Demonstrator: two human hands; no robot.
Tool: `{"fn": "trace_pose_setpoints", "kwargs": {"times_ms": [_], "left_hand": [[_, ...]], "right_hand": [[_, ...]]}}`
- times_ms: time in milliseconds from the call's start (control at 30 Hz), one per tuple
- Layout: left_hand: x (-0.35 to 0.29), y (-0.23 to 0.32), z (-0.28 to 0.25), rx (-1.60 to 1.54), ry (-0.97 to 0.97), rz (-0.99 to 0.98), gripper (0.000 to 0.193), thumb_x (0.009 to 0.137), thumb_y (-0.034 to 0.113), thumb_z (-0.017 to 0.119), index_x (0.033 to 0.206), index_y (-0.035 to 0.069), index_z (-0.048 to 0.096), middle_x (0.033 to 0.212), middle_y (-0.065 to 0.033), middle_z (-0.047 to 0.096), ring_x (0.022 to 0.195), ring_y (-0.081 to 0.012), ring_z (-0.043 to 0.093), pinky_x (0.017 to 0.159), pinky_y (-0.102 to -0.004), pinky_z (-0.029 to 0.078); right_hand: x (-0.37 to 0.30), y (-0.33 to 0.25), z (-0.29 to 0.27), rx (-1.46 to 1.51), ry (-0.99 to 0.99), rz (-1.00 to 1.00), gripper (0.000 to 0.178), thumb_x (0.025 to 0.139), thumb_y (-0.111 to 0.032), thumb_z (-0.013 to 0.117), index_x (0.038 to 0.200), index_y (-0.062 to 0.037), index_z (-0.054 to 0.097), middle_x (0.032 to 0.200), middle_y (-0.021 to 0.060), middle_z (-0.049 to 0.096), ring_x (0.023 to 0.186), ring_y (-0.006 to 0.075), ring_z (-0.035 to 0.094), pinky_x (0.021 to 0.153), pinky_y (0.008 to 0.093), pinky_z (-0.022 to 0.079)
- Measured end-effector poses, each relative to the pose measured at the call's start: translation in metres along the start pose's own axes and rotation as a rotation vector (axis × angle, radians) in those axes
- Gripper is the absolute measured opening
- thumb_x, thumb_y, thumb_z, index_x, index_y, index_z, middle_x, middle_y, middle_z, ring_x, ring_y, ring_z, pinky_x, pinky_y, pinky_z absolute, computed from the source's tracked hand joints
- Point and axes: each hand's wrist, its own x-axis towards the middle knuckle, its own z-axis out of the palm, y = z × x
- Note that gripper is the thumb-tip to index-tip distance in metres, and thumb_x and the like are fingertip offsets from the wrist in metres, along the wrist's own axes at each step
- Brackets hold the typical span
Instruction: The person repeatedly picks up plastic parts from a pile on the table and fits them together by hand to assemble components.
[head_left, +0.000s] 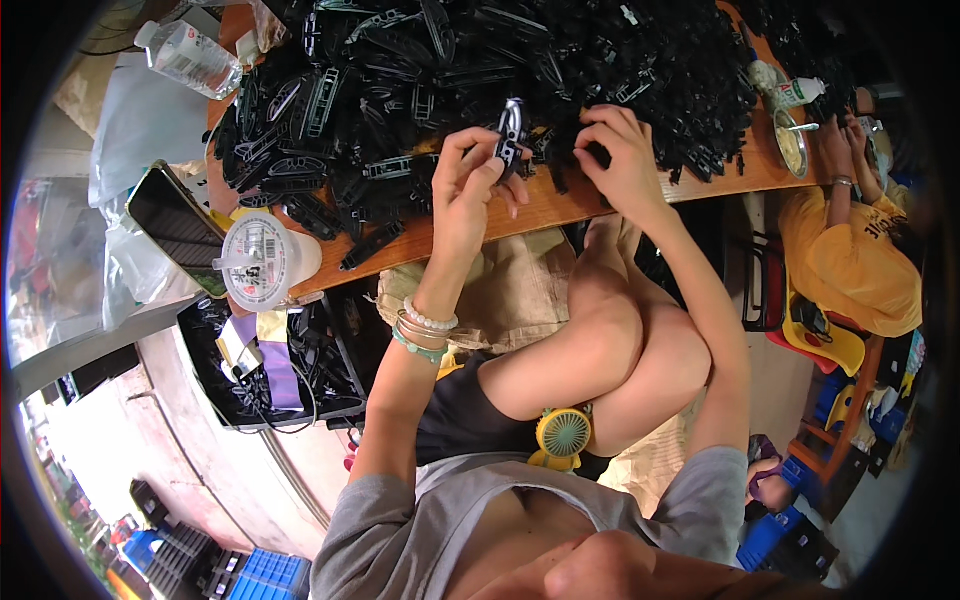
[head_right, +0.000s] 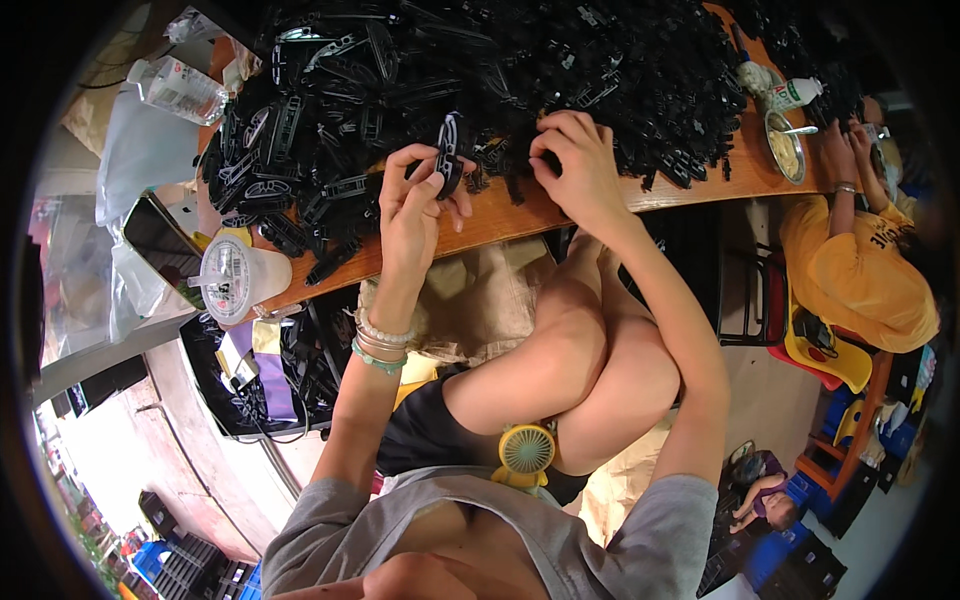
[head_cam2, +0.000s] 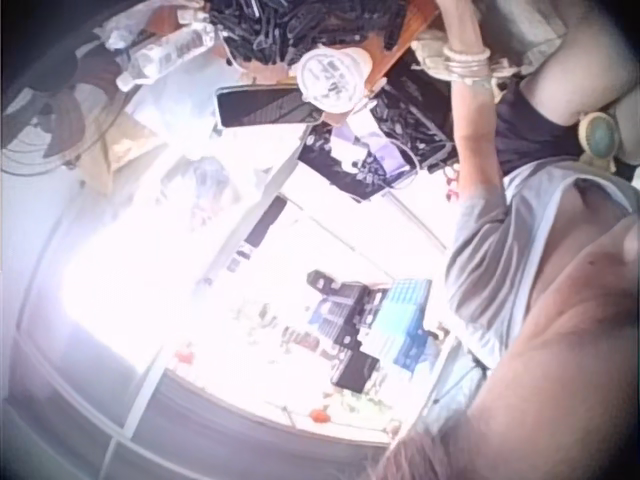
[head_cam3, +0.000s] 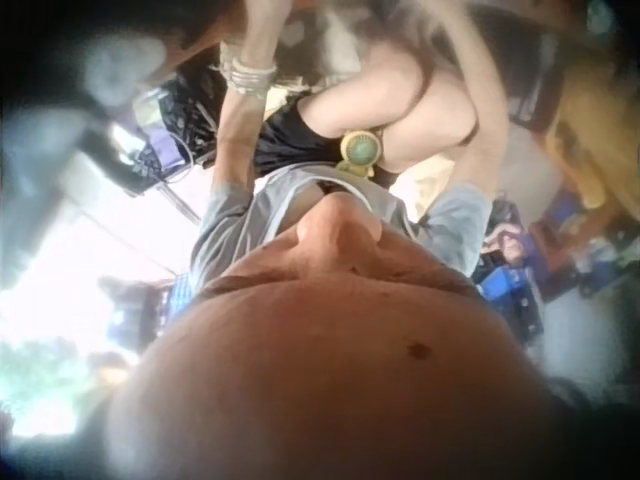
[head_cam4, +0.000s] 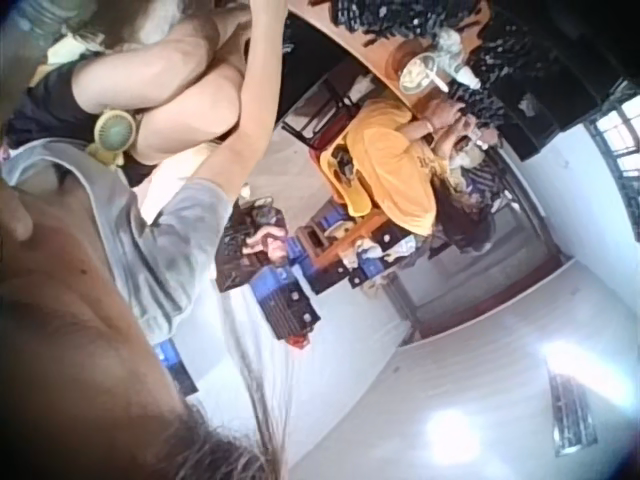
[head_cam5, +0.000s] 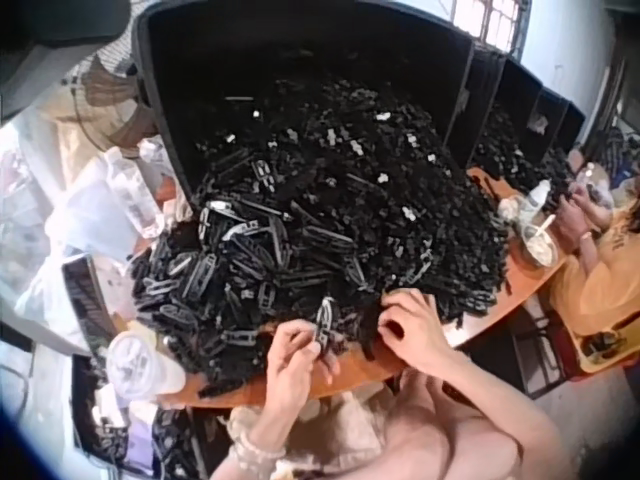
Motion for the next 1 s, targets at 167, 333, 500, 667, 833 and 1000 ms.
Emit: {"fn": "trace_pose_setpoints", "kwargs": {"times_ms": [167, 333, 500, 667, 833, 1000], "left_hand": [[-0.006, 0.003, -0.001, -0.101, 0.008, -0.105, 0.019, 0.089, -0.002, 0.048, 0.106, 0.006, 0.045, 0.090, -0.0100, 0.058, 0.060, -0.0114, 0.055, 0.045, -0.0231, 0.040], [-0.023, 0.007, 0.014, 0.335, 0.079, -0.125, 0.024, 0.086, -0.004, 0.058, 0.102, 0.004, 0.042, 0.076, -0.0031, 0.053, 0.053, -0.0054, 0.049, 0.043, -0.0191, 0.034], [-0.035, 0.006, 0.020, 0.271, -0.040, -0.188, 0.023, 0.089, 0.001, 0.058, 0.107, -0.002, 0.044, 0.090, -0.0160, 0.066, 0.066, -0.0156, 0.065, 0.053, -0.0221, 0.050], [-0.044, 0.007, 0.028, 0.303, -0.033, -0.131, 0.023, 0.089, -0.001, 0.059, 0.107, -0.005, 0.046, 0.089, -0.0163, 0.066, 0.072, -0.0176, 0.067, 0.055, -0.0238, 0.053], [-0.046, 0.018, 0.035, 0.303, -0.013, -0.225, 0.023, 0.087, -0.002, 0.062, 0.106, -0.008, 0.051, 0.090, -0.0168, 0.065, 0.077, -0.0204, 0.068, 0.064, -0.0275, 0.058], [-0.049, 0.023, 0.036, 0.222, 0.060, -0.251, 0.023, 0.087, -0.002, 0.061, 0.107, -0.007, 0.051, 0.088, -0.0156, 0.064, 0.078, -0.0205, 0.068, 0.066, -0.0282, 0.058]], "right_hand": [[0.004, 0.002, -0.012, 0.188, 0.020, 0.048, 0.009, 0.076, -0.005, 0.067, 0.081, -0.0069, 0.061, 0.104, 0.0021, 0.061, 0.102, 0.0194, 0.055, 0.086, 0.0355, 0.038], [0.001, -0.005, -0.028, 0.423, 0.090, 0.258, 0.007, 0.082, -0.003, 0.063, 0.089, -0.0018, 0.062, 0.089, 0.0063, 0.063, 0.073, 0.0122, 0.059, 0.069, 0.0247, 0.045], [-0.001, -0.022, -0.040, 1.080, -0.228, 0.478, 0.015, 0.089, -0.002, 0.058, 0.103, 0.0023, 0.063, 0.090, 0.0081, 0.067, 0.074, 0.0086, 0.061, 0.063, 0.0206, 0.046], [-0.017, -0.044, -0.033, 1.255, -0.198, 0.412, 0.007, 0.084, -0.003, 0.066, 0.088, 0.0016, 0.064, 0.095, 0.0075, 0.064, 0.081, 0.0089, 0.059, 0.069, 0.0207, 0.045], [-0.021, -0.053, -0.027, 1.003, -0.132, 0.309, 0.008, 0.078, 0.000, 0.069, 0.083, -0.0004, 0.063, 0.097, 0.0066, 0.061, 0.089, 0.0142, 0.056, 0.077, 0.0277, 0.045], [-0.018, -0.057, -0.024, 0.740, -0.041, 0.084, 0.009, 0.075, 0.001, 0.069, 0.081, -0.0009, 0.062, 0.099, 0.0091, 0.062, 0.090, 0.0216, 0.057, 0.077, 0.0311, 0.045]]}}
